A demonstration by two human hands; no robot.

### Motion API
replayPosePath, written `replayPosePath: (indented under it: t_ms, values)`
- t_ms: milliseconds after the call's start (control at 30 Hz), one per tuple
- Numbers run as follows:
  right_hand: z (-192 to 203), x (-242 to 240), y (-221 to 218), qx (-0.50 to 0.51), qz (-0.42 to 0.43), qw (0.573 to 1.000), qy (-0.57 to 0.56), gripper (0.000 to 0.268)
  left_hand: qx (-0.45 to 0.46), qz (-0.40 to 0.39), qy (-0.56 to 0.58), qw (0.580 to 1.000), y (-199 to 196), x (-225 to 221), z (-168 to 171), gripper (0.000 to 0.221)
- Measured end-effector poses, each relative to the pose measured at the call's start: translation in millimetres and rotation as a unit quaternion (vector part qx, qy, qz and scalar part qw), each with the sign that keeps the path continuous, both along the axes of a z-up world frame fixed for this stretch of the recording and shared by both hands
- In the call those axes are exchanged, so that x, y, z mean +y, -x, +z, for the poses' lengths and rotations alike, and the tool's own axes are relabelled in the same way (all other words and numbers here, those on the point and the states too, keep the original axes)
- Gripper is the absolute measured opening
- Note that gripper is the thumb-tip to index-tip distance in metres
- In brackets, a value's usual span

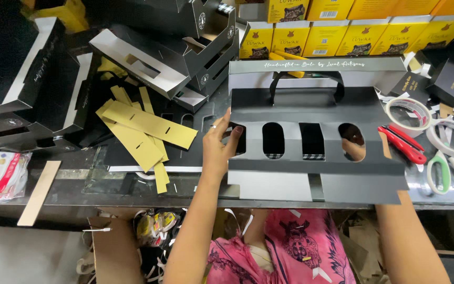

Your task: The person assembles cardboard gift boxes by folding the pre-cut flaps and securing them into a black base. They use a red utility knife to trim excess material from the white lid components and apply adhesive strips to the internal surfaces of the box to complete the assembly.

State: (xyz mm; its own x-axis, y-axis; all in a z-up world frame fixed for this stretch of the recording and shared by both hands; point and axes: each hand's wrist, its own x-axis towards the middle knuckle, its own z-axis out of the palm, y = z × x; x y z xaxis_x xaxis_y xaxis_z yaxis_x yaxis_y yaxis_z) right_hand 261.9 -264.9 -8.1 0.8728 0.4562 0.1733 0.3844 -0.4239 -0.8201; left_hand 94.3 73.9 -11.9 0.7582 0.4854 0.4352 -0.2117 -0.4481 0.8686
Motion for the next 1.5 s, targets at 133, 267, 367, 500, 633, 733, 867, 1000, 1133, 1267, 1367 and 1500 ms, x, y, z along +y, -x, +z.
replayPosePath:
  t_ms: [133, 267, 367, 500, 633, 733, 867, 1000, 1133, 1267, 1367, 1500]
  values:
    - [10.3, -3.2, 7.2, 0.013, 0.002, 0.998, -0.062, 0.013, 0.088, 0.021, 0.025, 0.996, 12.1, -12.0, 31.3, 0.068]
    - [35.1, 5.8, 23.4, 0.050, 0.006, 0.996, -0.068, 0.051, 0.088, 0.022, 0.029, 0.995, 14.5, -13.5, 34.5, 0.063]
    - [34.1, 5.0, 21.7, 0.061, 0.042, 0.993, -0.097, 0.049, 0.085, 0.017, 0.023, 0.996, 13.5, -12.6, 32.3, 0.062]
    - [32.7, 3.2, 19.9, 0.062, 0.023, 0.995, -0.076, 0.048, 0.089, 0.013, 0.028, 0.996, 13.1, -12.7, 30.8, 0.061]
    - [28.6, 1.9, 17.1, 0.074, 0.038, 0.991, -0.101, 0.048, 0.088, 0.010, 0.025, 0.996, 13.4, -12.7, 31.7, 0.061]
    - [28.3, 1.9, 16.6, 0.079, 0.042, 0.990, -0.105, 0.048, 0.085, 0.009, 0.015, 0.996, 12.6, -11.6, 29.2, 0.061]
    - [35.0, 3.4, 20.5, 0.083, 0.029, 0.992, -0.093, 0.050, 0.094, 0.006, 0.024, 0.995, 15.3, -14.4, 36.0, 0.062]
    - [36.0, 2.9, 21.0, 0.086, 0.028, 0.992, -0.092, 0.050, 0.099, 0.005, 0.005, 0.995, 14.5, -11.0, 31.2, 0.063]
    - [45.3, 5.2, 24.5, 0.126, 0.037, 0.983, -0.128, 0.049, 0.179, -0.031, 0.044, 0.982, 15.1, -9.9, 29.7, 0.080]
    - [49.4, 8.1, 21.3, 0.107, 0.029, 0.992, -0.059, 0.042, 0.176, -0.051, 0.068, 0.981, 11.9, -7.5, 25.0, 0.083]
    - [60.8, 14.3, 22.2, -0.136, 0.036, 0.990, 0.009, 0.055, 0.064, -0.031, 0.081, 0.994, 16.5, -13.4, 27.9, 0.084]
    - [137.6, 54.1, 88.1, -0.424, 0.036, 0.901, -0.083, 0.033, -0.080, 0.018, -0.050, 0.995, 24.8, -41.1, 36.8, 0.067]
